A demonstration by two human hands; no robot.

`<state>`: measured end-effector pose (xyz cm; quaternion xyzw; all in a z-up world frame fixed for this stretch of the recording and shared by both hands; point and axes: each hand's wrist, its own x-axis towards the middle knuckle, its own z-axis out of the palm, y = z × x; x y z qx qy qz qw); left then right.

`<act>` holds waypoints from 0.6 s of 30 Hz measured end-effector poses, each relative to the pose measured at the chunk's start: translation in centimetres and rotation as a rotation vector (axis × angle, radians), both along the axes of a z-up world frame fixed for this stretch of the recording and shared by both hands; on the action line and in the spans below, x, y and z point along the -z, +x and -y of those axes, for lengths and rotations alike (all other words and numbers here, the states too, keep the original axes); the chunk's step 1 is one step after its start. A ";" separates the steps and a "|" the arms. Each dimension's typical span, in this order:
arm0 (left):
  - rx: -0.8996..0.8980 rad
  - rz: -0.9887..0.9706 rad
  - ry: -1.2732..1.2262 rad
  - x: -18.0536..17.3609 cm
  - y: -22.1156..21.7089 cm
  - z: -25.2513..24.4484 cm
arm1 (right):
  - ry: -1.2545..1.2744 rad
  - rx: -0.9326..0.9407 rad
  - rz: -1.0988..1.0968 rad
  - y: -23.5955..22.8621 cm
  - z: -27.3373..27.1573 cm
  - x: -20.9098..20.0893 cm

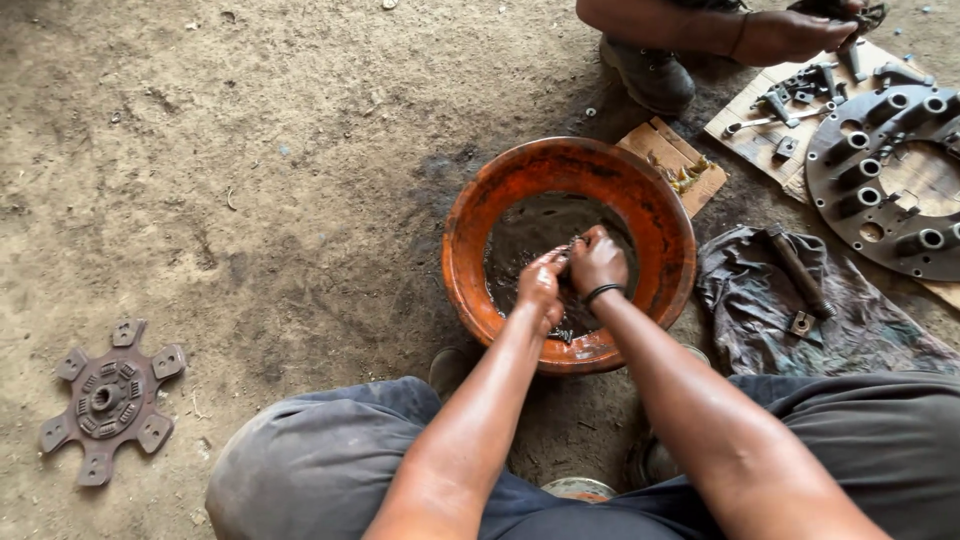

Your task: The person sits on the ground and washes small metal mechanical parts by hand in a red basin filled with dark liquid. They repeatedly submerge, rub, and rinse the parts, occasionally lifting them to inspect before returning them to the basin.

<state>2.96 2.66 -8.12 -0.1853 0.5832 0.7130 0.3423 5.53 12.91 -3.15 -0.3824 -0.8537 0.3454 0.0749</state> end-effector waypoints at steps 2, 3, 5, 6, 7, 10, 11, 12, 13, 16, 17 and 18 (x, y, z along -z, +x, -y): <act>-0.102 -0.129 0.105 0.7 -0.4 -0.5 | 0.014 -0.031 0.000 0.1 0.0 -0.2; -0.132 -0.120 0.179 1.0 -1.0 -0.4 | -0.006 -0.080 -0.009 0.2 0.7 -0.5; -0.194 -0.100 0.330 1.4 -2.8 0.4 | -0.043 -0.179 -0.025 0.5 3.4 -0.9; -0.218 -0.054 0.279 1.4 -3.4 0.8 | -0.046 -0.185 -0.024 0.7 4.3 -1.2; -0.241 -0.011 0.227 1.3 -3.9 1.0 | -0.049 -0.191 -0.026 0.6 4.8 -1.5; -0.156 -0.156 0.190 1.0 -3.8 1.0 | -0.052 -0.040 -0.008 0.2 3.9 -1.8; -0.099 -0.248 0.194 1.1 -3.2 0.8 | -0.057 0.040 0.004 0.0 3.0 -1.6; -0.089 -0.207 0.218 1.3 -2.6 0.6 | -0.038 0.034 -0.008 0.0 2.0 -1.3; -0.081 -0.164 0.250 1.7 -1.9 -0.1 | -0.012 0.028 -0.017 0.1 0.7 -1.0; -0.070 -0.184 0.333 3.2 -1.5 -1.3 | 0.021 0.000 0.003 -0.1 -0.2 -0.5; -0.066 -0.213 0.354 3.8 -1.7 -1.0 | 0.020 -0.009 0.021 0.2 0.5 -0.5; -0.115 -0.172 0.337 4.4 -2.3 -0.4 | -0.011 -0.081 0.066 0.4 1.5 -0.5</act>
